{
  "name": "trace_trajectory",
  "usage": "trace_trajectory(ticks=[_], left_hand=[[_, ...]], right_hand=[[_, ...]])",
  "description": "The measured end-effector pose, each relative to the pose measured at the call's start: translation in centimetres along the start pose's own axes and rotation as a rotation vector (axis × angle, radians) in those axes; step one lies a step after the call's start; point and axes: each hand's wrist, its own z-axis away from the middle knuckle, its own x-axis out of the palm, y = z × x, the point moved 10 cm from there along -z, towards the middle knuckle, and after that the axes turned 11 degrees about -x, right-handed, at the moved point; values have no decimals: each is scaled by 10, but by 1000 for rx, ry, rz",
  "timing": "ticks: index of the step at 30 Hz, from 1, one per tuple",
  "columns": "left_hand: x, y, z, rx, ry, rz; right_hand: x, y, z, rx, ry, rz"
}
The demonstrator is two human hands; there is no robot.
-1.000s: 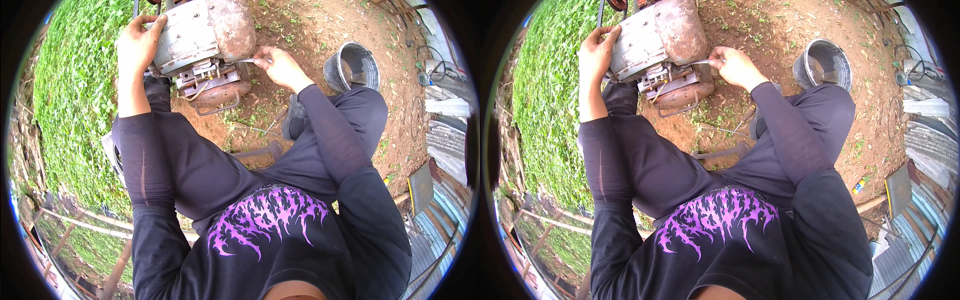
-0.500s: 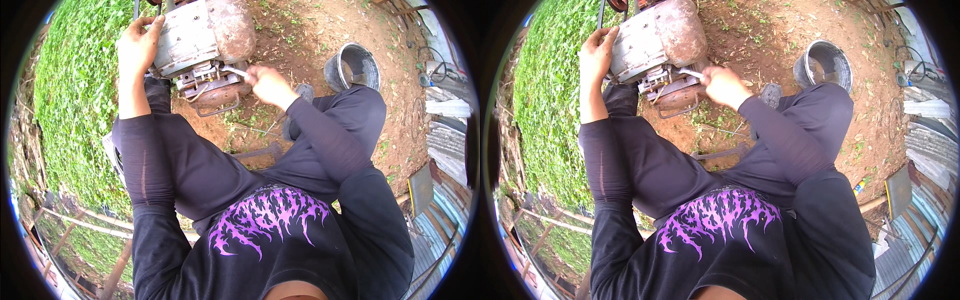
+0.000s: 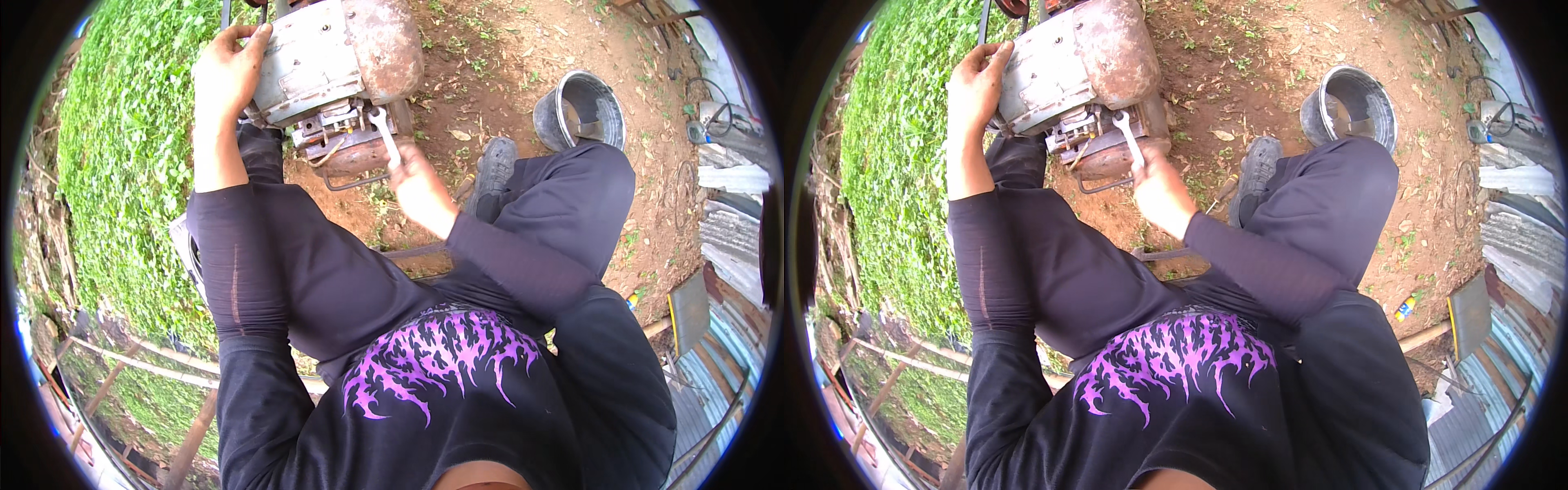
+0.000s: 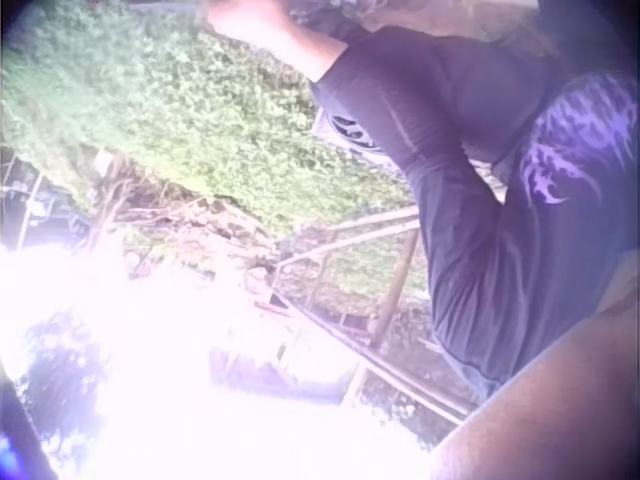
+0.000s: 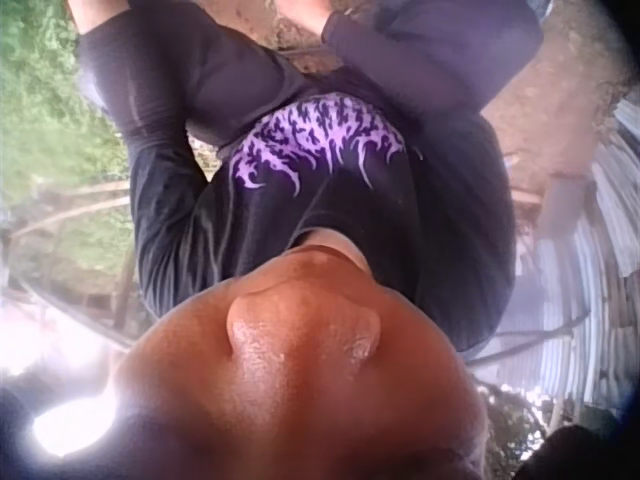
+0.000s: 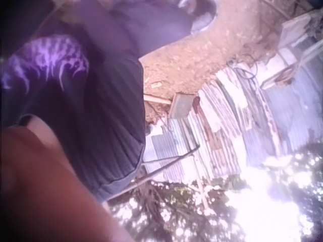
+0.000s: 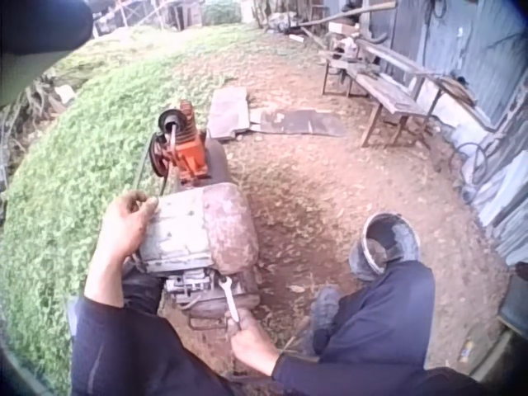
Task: The person loosens and removes bolts from an electric motor and compressor assembly using a wrench, then lifts the motor to adjust its position.
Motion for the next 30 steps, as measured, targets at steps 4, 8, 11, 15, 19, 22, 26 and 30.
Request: trace_trajectory(ticks=[4, 8, 11, 15, 19, 22, 26, 30], left_hand=[[2, -2, -1, -8, -21, -9], [4, -2, -1, -22, -40, 18], [3, -6, -2, -24, -32, 50], [5, -6, -4, -16, -38, 31], [3, -4, -1, -31, -36, 9], [3, -1, 1, -16, -22, 35], [7, 2, -4, 20, -21, -26], [3, -4, 0, -27, -23, 3]], right_hand=[[-45, -46, -30, 131, -193, 383], [-67, -60, -60, 78, -198, 593], [-64, -64, -81, 83, -329, 660], [-68, -77, -113, 127, -399, 725], [-64, -79, -126, 90, -452, 679], [-68, -79, -126, 22, -371, 662], [-62, -41, -100, 151, -410, 448], [-30, -17, -43, 450, -425, 98]])
